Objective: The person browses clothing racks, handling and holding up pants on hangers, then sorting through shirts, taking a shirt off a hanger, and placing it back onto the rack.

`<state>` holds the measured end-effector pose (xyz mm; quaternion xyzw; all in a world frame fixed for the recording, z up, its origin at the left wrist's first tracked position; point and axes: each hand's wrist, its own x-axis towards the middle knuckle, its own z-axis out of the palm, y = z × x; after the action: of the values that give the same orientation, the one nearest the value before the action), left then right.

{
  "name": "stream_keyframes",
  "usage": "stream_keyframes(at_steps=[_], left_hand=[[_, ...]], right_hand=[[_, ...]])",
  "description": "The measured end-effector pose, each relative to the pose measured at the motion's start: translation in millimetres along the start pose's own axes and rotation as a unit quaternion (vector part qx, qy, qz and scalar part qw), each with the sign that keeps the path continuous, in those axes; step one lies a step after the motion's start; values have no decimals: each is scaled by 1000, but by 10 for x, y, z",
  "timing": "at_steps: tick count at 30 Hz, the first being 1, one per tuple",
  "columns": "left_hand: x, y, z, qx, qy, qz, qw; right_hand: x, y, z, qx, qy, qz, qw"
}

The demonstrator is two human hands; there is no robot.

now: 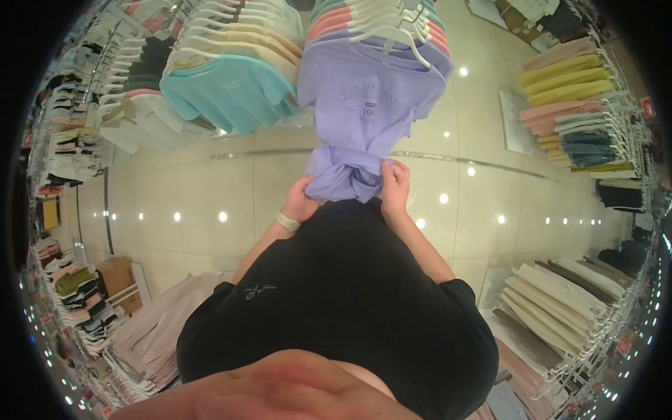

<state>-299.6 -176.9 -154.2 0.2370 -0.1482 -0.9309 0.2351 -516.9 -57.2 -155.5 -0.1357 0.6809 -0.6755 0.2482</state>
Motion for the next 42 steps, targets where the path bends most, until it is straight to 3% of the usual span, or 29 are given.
stream_keyframes(at_steps=[3, 7, 9, 13, 19, 22, 25, 27, 30, 31, 33, 35, 37, 40, 42], left_hand=[[-39, 62, 101, -42, -5, -29, 999], [-66, 83, 280, 35, -26, 45, 998], [-54, 90, 227, 55, -51, 45, 996], [-44, 96, 185, 21, -26, -10, 999], [-49, 88, 98, -4, -19, -26, 999], [-100, 119, 203, -23, -22, -2, 999], [-116, 107, 244, 23, -14, 42, 999], [4, -10, -69, 119, 4, 79, 990], [-222, 44, 487, 263, -2, 149, 953], [-240, 41, 520, 393, -14, 204, 896], [-259, 35, 575, 623, -35, 301, 722], [-246, 39, 633, 666, -60, 323, 670], [-179, 58, 523, 664, -91, 320, 669], [-223, 40, 510, 625, -58, 262, 733], [-239, 5, 509, 607, -27, 264, 749]], right_hand=[[-6, -86, 15, -74, 16, -68, 995], [44, -160, -66, 143, -104, 144, 974], [-28, -240, 32, 261, -141, 225, 928], [-70, -287, -14, 358, -250, 375, 818], [-82, -260, -104, 432, -285, 368, 773], [-81, -296, -122, 447, -352, 366, 737], [-233, -601, 25, 423, -291, 364, 777], [-187, -441, -36, 361, -376, 310, 795], [-151, -362, -20, 272, -465, 268, 799], [-151, -372, 10, 243, -489, 261, 796], [-169, -495, 85, 175, -509, 267, 799], [-208, -640, 167, 125, -517, 252, 809], [-241, -719, 215, 93, -512, 215, 826], [-216, -794, 162, -128, -537, 24, 833], [-238, -849, 153, -218, -503, -92, 831]])
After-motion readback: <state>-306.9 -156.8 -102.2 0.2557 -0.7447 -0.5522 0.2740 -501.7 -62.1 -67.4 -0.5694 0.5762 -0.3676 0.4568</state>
